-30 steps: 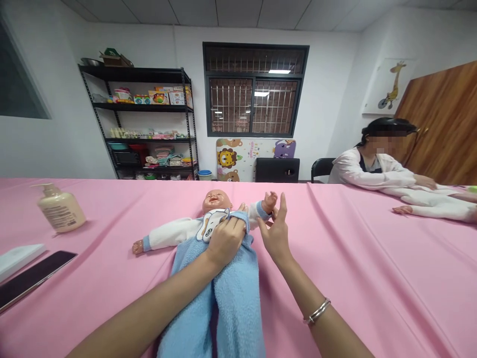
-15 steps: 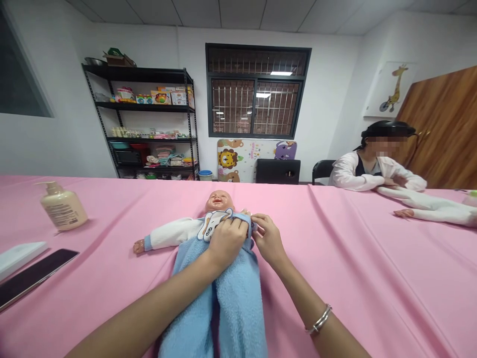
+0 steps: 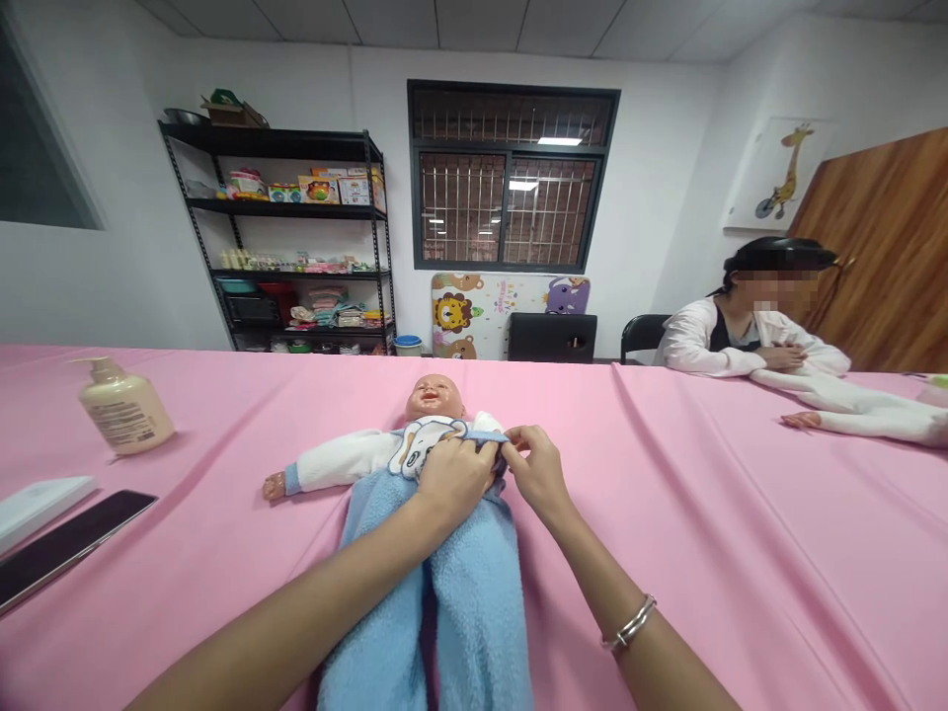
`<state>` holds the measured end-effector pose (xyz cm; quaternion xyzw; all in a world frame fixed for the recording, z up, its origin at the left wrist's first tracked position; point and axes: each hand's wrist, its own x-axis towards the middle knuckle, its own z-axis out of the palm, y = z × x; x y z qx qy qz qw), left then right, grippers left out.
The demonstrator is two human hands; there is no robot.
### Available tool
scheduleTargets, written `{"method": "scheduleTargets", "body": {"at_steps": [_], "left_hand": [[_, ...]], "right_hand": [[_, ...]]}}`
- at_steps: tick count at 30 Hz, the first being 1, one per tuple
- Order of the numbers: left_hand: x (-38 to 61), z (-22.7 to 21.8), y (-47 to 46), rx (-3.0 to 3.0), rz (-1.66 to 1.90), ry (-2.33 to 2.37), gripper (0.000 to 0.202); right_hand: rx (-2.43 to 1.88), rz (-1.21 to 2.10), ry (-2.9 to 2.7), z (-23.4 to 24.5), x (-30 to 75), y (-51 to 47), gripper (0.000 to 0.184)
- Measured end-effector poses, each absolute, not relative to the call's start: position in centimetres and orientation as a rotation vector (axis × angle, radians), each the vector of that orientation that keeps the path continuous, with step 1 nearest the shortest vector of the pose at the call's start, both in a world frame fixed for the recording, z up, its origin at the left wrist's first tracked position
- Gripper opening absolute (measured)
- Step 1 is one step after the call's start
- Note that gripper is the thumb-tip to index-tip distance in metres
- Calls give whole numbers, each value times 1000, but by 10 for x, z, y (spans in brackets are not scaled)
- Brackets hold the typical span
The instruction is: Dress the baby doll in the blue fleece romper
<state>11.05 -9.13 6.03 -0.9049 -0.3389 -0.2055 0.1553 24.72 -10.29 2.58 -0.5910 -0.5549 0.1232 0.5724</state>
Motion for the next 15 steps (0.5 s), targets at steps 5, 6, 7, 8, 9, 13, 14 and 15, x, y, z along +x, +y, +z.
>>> {"method": "scheduleTargets", "body": {"at_steps": [5, 6, 7, 8, 9, 13, 14, 15], "left_hand": [[111, 53, -93, -2540, -633, -884, 23], [110, 52, -94, -2525, -642, -872, 26], [109, 51, -94, -2511, -651, -849, 28], [109, 50, -95, -2498, -659, -813, 30], [108, 49, -95, -2486, -668, -765, 30], [107, 45, -95, -2440, -724, -562, 27], [107, 44, -95, -2429, -744, -523, 27], [107, 43, -96, -2420, -760, -481, 27]], "right_hand": [[-1449, 457, -1216, 26, 252, -93, 23], [-1469, 463, -1207, 25, 254, -89, 23], [-1505, 461, -1207, 24, 258, -84, 24], [-1551, 456, -1219, 23, 261, -78, 24], [-1600, 454, -1242, 22, 265, -72, 25], [-1710, 458, -1397, 28, 277, -38, 20], [-1712, 442, -1431, 32, 278, -29, 18], [-1718, 417, -1465, 37, 278, -20, 15]]}}
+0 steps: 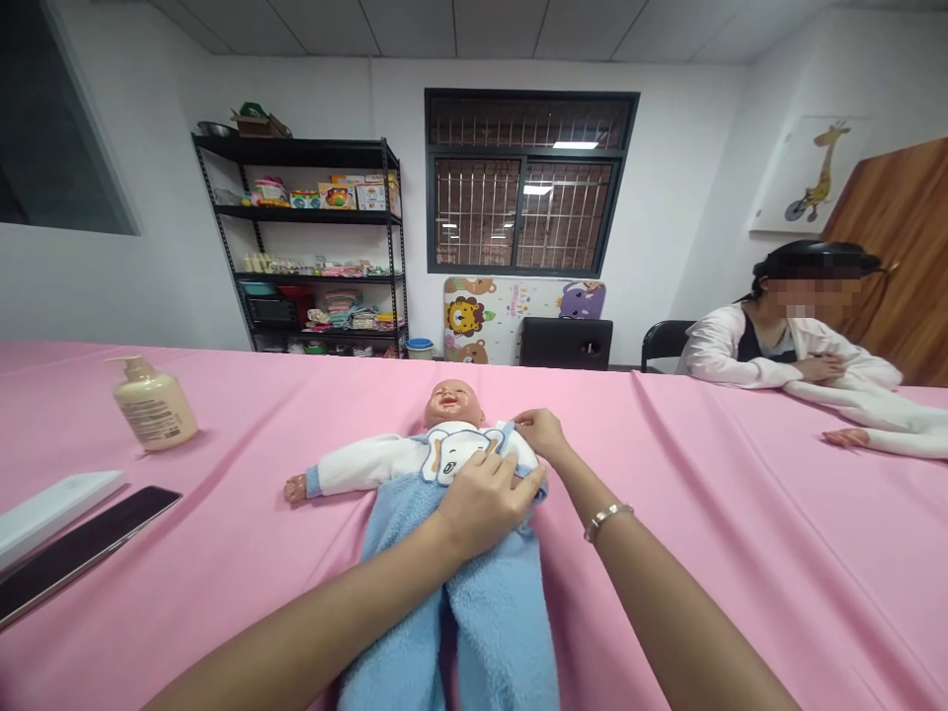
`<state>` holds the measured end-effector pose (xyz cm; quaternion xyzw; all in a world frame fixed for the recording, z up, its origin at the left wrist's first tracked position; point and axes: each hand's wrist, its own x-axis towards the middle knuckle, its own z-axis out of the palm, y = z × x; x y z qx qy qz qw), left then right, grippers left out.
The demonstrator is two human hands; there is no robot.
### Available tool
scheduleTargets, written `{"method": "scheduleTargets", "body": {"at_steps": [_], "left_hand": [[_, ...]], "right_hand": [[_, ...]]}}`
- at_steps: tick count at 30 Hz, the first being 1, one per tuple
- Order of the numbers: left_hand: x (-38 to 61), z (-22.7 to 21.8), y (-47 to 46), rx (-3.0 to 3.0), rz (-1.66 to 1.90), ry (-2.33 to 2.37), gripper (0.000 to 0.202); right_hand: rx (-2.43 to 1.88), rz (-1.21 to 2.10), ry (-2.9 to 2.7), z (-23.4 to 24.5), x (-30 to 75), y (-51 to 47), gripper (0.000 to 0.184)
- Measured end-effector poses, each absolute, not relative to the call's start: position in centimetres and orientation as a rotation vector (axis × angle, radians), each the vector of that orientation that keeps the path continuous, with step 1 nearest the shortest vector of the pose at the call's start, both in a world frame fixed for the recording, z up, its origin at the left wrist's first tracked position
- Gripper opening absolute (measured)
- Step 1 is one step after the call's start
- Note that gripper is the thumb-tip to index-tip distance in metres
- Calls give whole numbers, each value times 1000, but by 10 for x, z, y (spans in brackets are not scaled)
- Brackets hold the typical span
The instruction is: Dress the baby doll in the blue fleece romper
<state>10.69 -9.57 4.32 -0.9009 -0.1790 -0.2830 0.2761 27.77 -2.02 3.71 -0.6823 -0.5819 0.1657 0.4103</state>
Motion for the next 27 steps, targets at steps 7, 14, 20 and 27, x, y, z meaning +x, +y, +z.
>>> {"method": "scheduleTargets", "body": {"at_steps": [7, 14, 20, 27], "left_hand": [[111, 41, -100, -2428, -788, -430, 26], [112, 45, -99, -2641, -762, -579, 27], [92, 53, -108, -2914, -920, -540, 34], [26, 53, -79, -2887, -1144, -1068, 24]], "right_hand": [[-1748, 408, -1630, 65, 262, 3, 6], [-1695, 701, -1717, 63, 250, -48, 33], [-1635, 953, -1554, 56, 262, -77, 60], [-1547, 974, -1650, 49, 275, -82, 67]]}}
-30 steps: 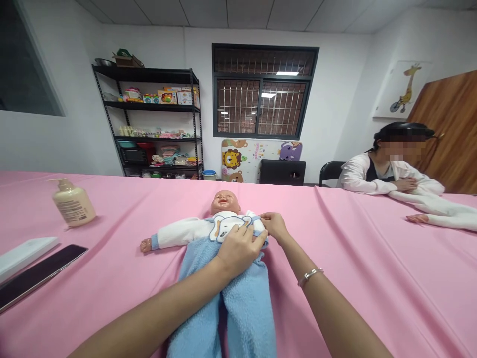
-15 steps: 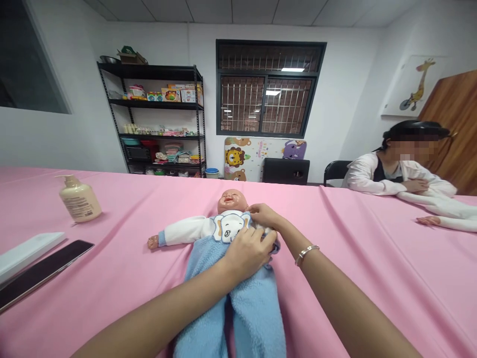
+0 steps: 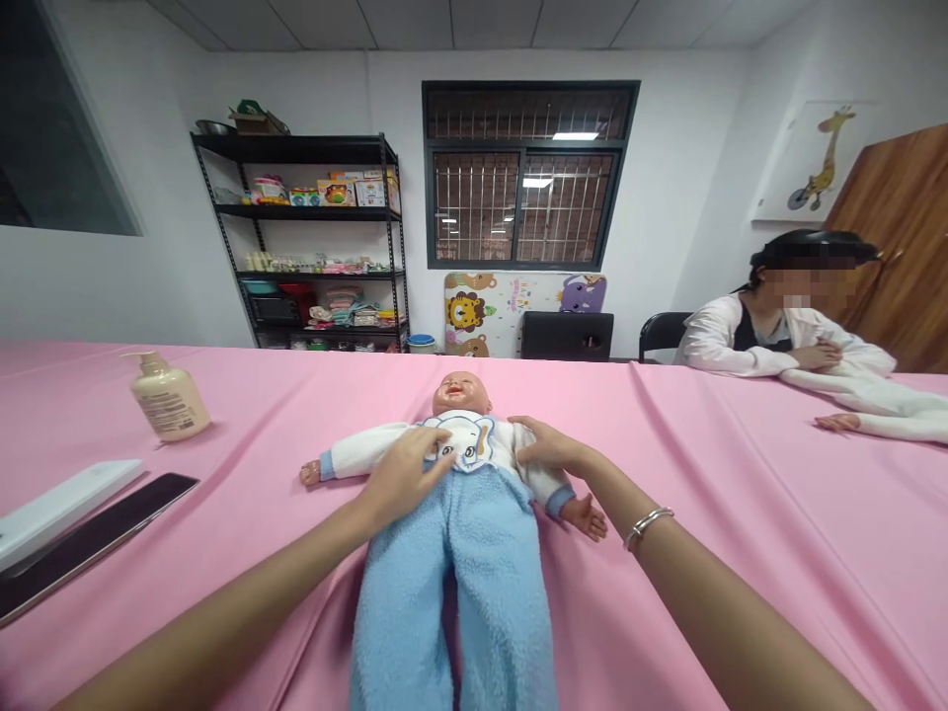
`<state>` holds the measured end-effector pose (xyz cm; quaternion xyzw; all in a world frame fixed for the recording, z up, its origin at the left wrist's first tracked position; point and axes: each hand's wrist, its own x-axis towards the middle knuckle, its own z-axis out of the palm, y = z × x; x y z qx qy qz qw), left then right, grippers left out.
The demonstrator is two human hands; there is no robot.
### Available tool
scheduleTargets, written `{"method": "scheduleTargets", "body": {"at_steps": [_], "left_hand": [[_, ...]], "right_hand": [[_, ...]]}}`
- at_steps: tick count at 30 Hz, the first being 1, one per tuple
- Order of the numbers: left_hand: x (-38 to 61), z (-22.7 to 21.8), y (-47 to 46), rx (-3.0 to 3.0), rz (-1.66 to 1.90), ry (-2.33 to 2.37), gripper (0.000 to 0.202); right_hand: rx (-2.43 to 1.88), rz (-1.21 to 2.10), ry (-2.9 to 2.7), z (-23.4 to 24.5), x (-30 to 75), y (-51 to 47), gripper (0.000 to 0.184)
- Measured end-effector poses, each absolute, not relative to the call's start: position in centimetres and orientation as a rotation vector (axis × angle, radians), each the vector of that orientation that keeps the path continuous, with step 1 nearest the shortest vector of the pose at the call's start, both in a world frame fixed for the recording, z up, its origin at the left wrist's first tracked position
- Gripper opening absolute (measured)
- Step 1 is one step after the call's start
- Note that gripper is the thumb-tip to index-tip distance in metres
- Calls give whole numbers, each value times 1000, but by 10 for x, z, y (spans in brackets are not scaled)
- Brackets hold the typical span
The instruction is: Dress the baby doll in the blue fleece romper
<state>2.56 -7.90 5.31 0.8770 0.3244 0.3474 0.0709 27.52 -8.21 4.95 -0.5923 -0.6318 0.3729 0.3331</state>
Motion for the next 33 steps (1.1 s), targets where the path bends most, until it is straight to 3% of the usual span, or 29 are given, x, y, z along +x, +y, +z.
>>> {"method": "scheduleTargets", "body": {"at_steps": [4, 8, 14, 17, 19, 24, 28, 30, 33], "left_hand": [[1, 42, -50, 2256, 970, 1075, 34], [-7, 29, -37, 2010, 856, 948, 46], [-11, 37, -41, 1755, 1011, 860, 50], [-16, 39, -42, 1806, 962, 884, 45], [-22, 41, -39, 1854, 895, 892, 40], [-42, 47, -33, 1928, 529, 732, 14], [-45, 45, -30, 1951, 386, 662, 17], [-42, 39, -27, 1991, 385, 678, 12], [-37, 26, -17, 2066, 534, 762, 10]], "right_hand": [[-1583, 841, -1778, 44, 282, -83, 66], [-1763, 447, -1915, 33, 288, -83, 67], [-2198, -171, -1917, 24, 289, -94, 37], [-2098, -330, -1862, 29, 275, -103, 26], [-1897, -137, -1879, 34, 263, -111, 26], [-1506, 802, -1909, 39, 255, -132, 43], [-1194, 1369, -1756, 33, 273, -135, 37], [-1091, 1414, -1555, 27, 277, -130, 38], [-1192, 1130, -1371, 15, 273, -116, 41]]}}
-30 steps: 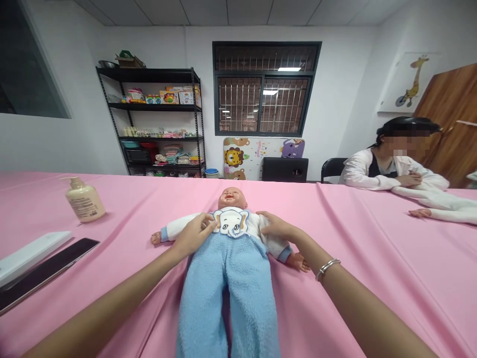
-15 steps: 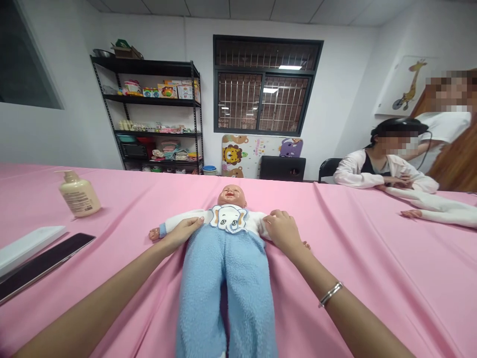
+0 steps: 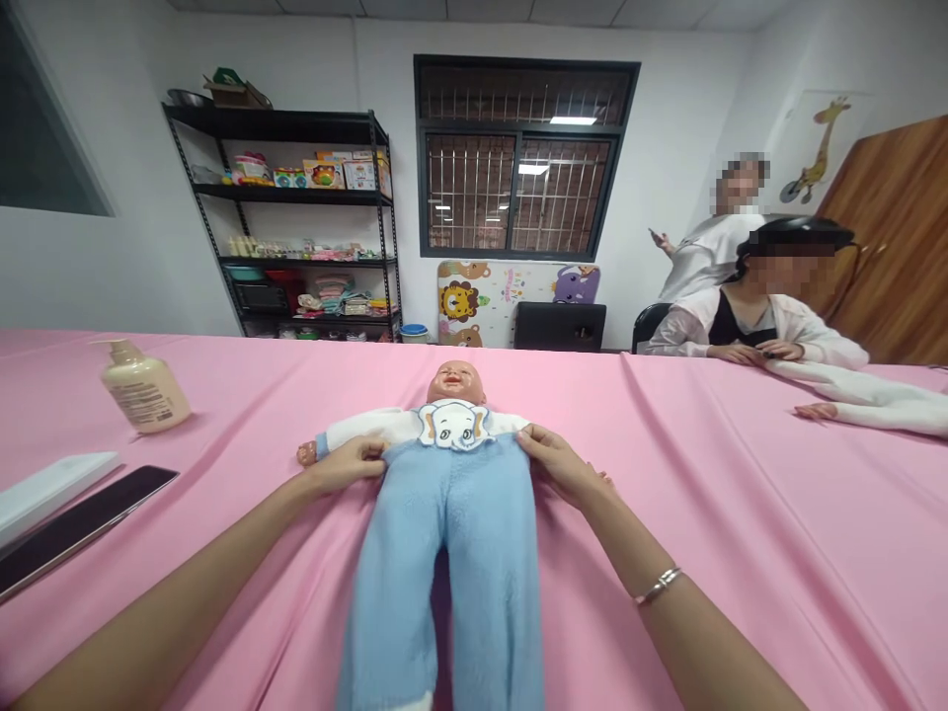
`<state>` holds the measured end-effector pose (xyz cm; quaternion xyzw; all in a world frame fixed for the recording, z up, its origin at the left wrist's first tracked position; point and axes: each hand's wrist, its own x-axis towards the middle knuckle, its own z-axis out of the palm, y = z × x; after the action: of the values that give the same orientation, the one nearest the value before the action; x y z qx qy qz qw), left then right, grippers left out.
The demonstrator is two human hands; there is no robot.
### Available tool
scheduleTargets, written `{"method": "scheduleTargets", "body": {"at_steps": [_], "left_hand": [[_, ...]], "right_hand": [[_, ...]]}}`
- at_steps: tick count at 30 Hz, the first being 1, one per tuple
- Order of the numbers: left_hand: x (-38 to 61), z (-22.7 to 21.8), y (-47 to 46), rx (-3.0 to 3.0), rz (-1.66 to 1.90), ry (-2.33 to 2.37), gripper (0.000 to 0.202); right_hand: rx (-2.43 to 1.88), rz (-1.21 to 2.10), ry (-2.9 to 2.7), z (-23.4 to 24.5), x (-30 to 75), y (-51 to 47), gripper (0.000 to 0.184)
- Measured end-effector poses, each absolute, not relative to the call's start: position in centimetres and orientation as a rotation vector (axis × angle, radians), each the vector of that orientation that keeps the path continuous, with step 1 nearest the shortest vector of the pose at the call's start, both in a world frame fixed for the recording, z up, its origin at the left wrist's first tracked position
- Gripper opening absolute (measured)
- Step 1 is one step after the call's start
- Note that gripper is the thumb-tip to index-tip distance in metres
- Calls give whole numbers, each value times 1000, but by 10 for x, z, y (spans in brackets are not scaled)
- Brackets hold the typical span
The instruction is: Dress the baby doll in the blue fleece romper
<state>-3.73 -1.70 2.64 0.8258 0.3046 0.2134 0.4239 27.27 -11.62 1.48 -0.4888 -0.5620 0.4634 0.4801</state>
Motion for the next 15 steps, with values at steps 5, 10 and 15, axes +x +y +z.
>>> {"method": "scheduleTargets", "body": {"at_steps": [5, 10, 15], "left_hand": [[-36, 9, 1, 2154, 795, 820, 17], [-40, 1, 3, 2119, 839, 774, 16], [-39, -2, 2, 1963, 978, 769, 22]], "right_hand": [[-1377, 646, -1388, 3, 255, -97, 43], [-1398, 643, -1301, 5, 253, -81, 32], [-1617, 27, -1475, 26, 229, -93, 7]]}}
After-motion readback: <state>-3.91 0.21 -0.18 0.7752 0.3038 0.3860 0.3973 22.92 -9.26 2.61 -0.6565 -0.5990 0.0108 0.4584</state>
